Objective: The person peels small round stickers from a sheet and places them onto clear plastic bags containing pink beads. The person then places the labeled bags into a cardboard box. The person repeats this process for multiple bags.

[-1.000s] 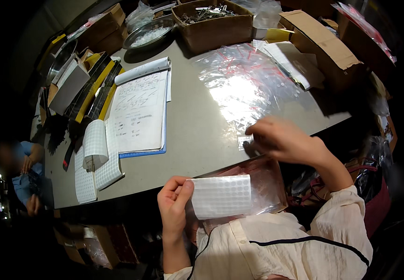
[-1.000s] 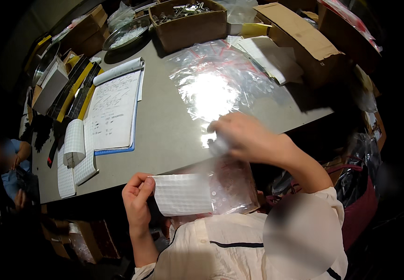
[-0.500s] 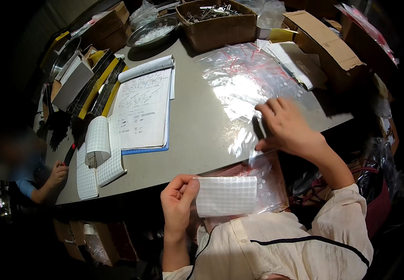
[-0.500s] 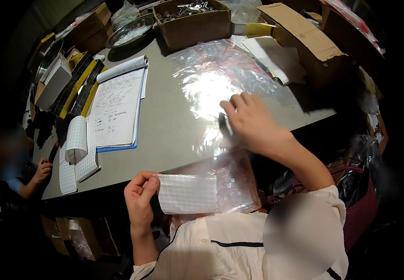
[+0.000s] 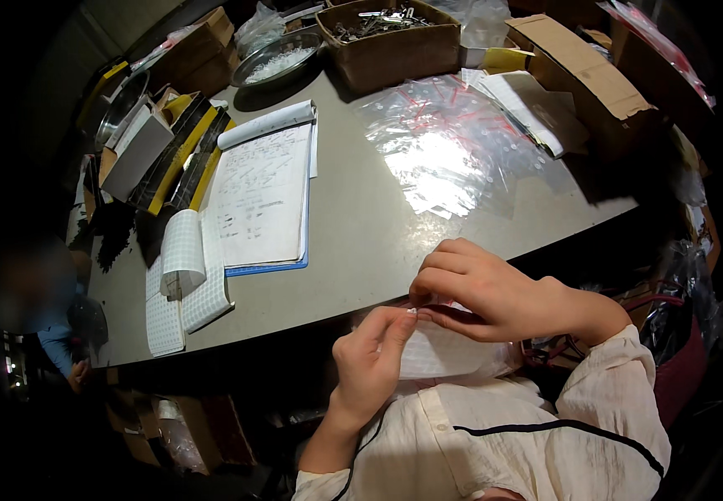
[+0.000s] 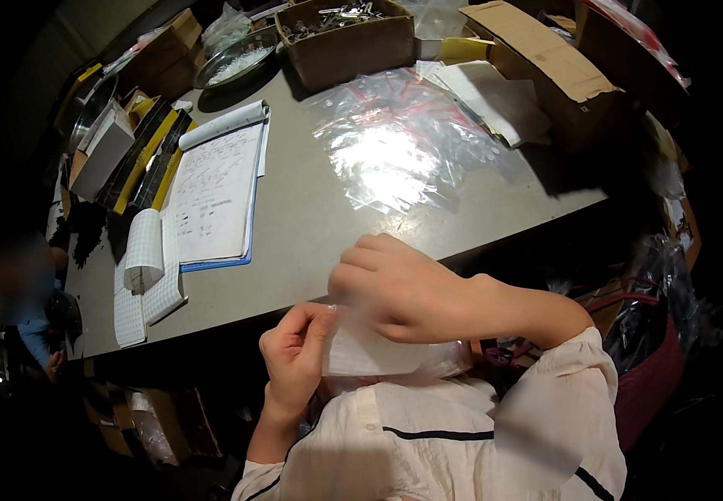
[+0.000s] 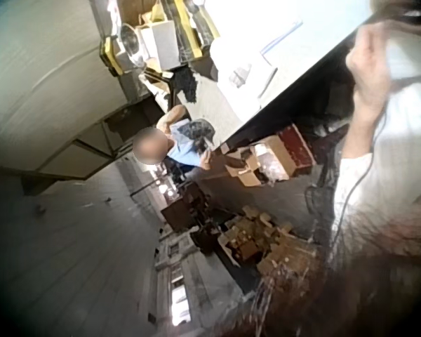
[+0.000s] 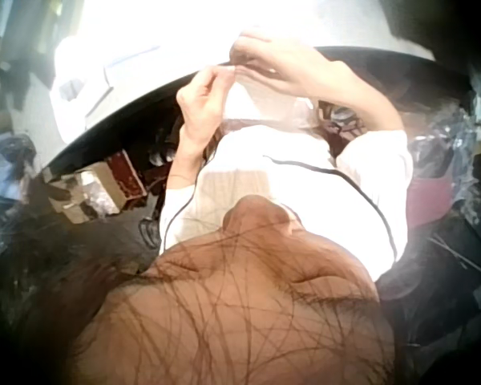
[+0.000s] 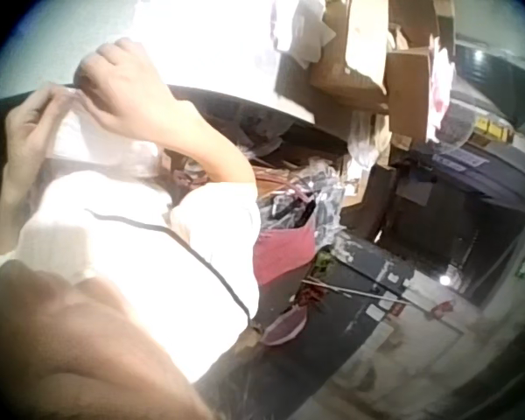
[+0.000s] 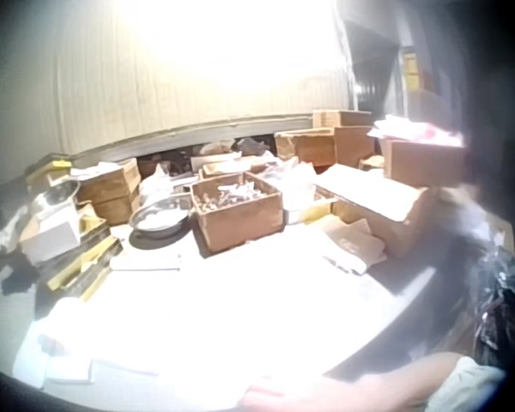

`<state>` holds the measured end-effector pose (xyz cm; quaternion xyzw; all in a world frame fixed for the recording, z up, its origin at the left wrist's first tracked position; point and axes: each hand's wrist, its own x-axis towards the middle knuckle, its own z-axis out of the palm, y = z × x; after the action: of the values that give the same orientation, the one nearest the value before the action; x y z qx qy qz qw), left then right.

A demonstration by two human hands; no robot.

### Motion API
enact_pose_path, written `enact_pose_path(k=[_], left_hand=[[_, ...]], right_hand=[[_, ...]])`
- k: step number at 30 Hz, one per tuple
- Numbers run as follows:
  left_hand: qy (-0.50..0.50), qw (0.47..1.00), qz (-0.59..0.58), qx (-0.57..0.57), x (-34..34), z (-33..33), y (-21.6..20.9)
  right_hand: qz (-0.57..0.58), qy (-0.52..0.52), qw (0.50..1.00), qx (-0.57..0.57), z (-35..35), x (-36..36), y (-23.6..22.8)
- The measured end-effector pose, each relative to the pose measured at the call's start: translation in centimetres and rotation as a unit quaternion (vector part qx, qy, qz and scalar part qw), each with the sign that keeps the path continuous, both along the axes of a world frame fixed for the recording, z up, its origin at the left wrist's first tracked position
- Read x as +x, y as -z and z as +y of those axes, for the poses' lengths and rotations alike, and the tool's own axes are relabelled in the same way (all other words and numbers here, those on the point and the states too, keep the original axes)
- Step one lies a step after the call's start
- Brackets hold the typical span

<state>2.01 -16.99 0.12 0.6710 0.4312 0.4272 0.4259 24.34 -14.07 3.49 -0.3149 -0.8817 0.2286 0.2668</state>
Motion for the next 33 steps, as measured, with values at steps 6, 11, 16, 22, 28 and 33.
enact_pose_path(k=[6,11,16,22,28,33], left_hand=[[0.041,0.989,-0.082,-0.114,-0.1,0.3,1.7],[0.006,0.972,-0.128,-0.196,-0.6,1.1,2.3],[-0.012,0.969,-0.14,-0.202,-2.1,1.6,4.1],[0.002,0.964,-0.161,-0.213,-2.4,1.4,3.6],[-0.002,0.966,-0.168,-0.196,-2.7,1.1,3.2],[-0.023,0.968,-0.171,-0.184,-4.1,1.0,3.8]], right_hand=[[-0.012,0.019,0.992,0.12,-0.3,0.1,1.0],[-0.047,0.178,0.974,0.134,0.7,3.9,1.0],[-0.118,0.295,0.946,0.059,0.8,8.1,3.2],[-0.093,0.186,0.978,-0.027,-2.3,6.0,1.7],[-0.131,0.316,0.938,-0.061,3.6,9.6,1.0],[-0.218,0.325,0.918,-0.069,6.7,12.4,2.5]])
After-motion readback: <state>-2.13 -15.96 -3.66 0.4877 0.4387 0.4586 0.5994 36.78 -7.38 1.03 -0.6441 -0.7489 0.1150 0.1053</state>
